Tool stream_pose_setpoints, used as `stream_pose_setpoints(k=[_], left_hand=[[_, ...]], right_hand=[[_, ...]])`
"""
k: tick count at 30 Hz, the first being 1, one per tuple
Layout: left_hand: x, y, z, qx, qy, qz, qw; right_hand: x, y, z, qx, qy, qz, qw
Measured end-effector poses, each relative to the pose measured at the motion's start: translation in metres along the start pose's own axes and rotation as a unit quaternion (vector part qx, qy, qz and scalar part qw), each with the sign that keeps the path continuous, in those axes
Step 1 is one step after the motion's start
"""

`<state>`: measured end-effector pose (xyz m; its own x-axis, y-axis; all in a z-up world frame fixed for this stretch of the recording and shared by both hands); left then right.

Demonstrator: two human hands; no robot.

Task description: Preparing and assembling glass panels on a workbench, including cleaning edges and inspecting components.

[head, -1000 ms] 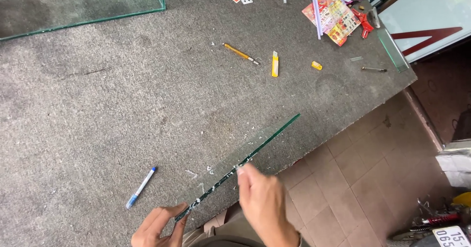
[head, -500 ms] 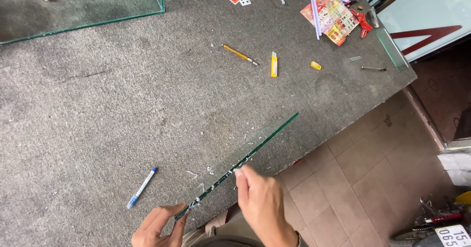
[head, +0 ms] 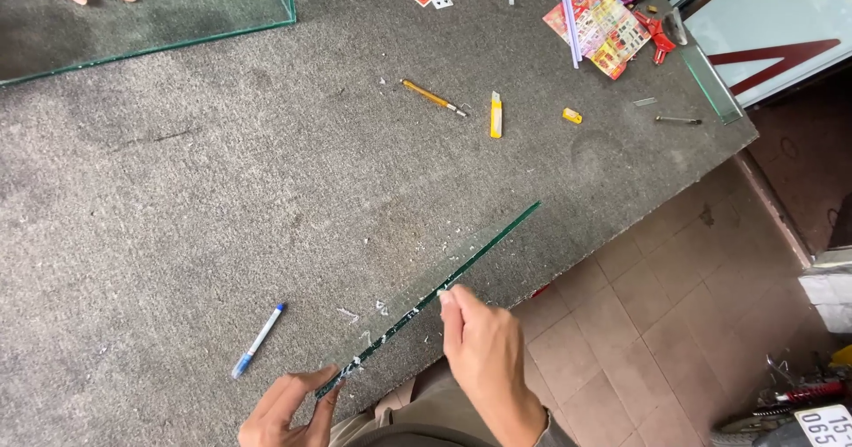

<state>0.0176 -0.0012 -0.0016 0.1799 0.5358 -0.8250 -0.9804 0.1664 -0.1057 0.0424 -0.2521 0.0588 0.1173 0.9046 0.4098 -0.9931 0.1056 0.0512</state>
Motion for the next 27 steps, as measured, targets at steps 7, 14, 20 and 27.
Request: stream_pose_setpoints(k=[7, 14, 20, 27], left_hand=[[-0.002, 0.001, 0.002, -0.007, 0.019, -0.008, 1.0], [-0.009, -0.003, 0.006, -0.019, 0.019, -0.014, 1.0], [-0.01, -0.002, 0.008, 0.01, -0.014, 0.044, 0.999], [-0.009, -0.004, 0.006, -0.008, -0.003, 0.019, 1.0]], right_hand=[[-0.007, -0.002, -0.003, -0.023, -0.002, 0.003, 1.0], [-0.008, -0.006, 0.007, -0.042, 0.025, -0.03, 0.998], [-0.024, -0.015, 0.006, -0.061, -0.001, 0.028, 0.998], [-0.027, -0.018, 0.012, -0.048, 0.009, 0.005, 0.999]])
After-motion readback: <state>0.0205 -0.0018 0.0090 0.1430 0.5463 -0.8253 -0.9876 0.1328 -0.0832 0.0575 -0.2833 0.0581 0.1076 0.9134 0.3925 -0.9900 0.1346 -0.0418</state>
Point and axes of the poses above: each hand's wrist, its own y-axis away from the middle knuckle, its own z-axis out of the back of the hand, x = y × z, the point moved 2 cm from there along -y, towards the middle knuckle, and after that the axes turned 10 degrees about x, right-handed, at the moved point
